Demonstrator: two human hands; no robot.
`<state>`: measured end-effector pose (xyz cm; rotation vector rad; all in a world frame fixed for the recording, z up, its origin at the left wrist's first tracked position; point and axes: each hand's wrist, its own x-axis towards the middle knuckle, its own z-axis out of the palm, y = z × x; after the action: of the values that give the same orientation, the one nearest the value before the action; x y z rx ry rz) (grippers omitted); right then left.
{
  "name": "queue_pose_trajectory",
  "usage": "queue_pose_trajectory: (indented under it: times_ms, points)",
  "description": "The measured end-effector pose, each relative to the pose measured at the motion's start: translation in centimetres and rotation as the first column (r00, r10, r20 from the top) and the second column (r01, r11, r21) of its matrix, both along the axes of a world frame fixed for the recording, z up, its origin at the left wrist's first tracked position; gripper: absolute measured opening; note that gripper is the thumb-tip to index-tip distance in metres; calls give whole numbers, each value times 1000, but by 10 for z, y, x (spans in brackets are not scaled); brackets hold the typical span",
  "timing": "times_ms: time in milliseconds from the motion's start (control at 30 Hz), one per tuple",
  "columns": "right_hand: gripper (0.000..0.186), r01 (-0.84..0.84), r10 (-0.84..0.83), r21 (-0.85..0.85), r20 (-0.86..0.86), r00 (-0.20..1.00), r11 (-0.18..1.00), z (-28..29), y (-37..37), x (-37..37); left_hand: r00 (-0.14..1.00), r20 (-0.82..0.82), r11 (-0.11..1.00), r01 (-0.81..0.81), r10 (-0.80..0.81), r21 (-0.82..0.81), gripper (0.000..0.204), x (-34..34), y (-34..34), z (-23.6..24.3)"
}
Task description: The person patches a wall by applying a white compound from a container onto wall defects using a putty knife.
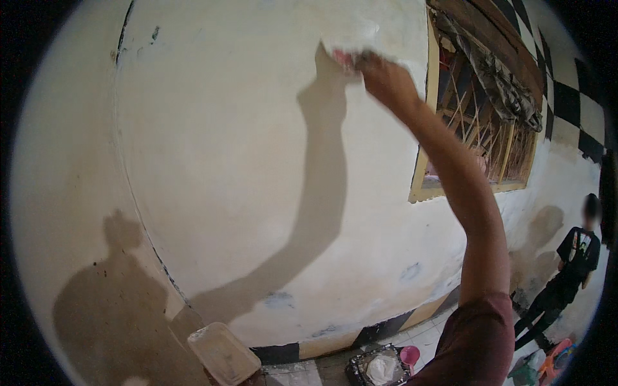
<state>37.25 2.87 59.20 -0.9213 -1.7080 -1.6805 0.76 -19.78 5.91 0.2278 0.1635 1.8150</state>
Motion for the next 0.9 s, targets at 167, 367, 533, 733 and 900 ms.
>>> queue_pose_trajectory:
  times_ms: [167, 367, 533, 733, 900]
  points:
    - [31, -39, 35, -43, -77, 996, 998, -57, -19, 24, 998, 5, 970, -53, 56, -237, 81, -6, -10, 1]
    - [27, 58, -32, 193, -133, 991, 980, 83, -11, 42, 341, -895, 900, -417, 288, 130, 91, 5, -19, -6]
    - [33, 364, -375, -98, -146, 915, 926, 51, 28, 40, 995, 55, 994, 79, -83, 81, 85, 1, -8, -4]
    - [54, -57, 57, 4, -3, 998, 998, -119, 4, 53, 1000, -16, 990, -2, 4, 143, 81, 2, -6, -11]
    - [44, -150, 154, 36, -225, 962, 988, 11, -21, 51, 849, -504, 969, -231, 158, -84, 83, 2, -16, -9]
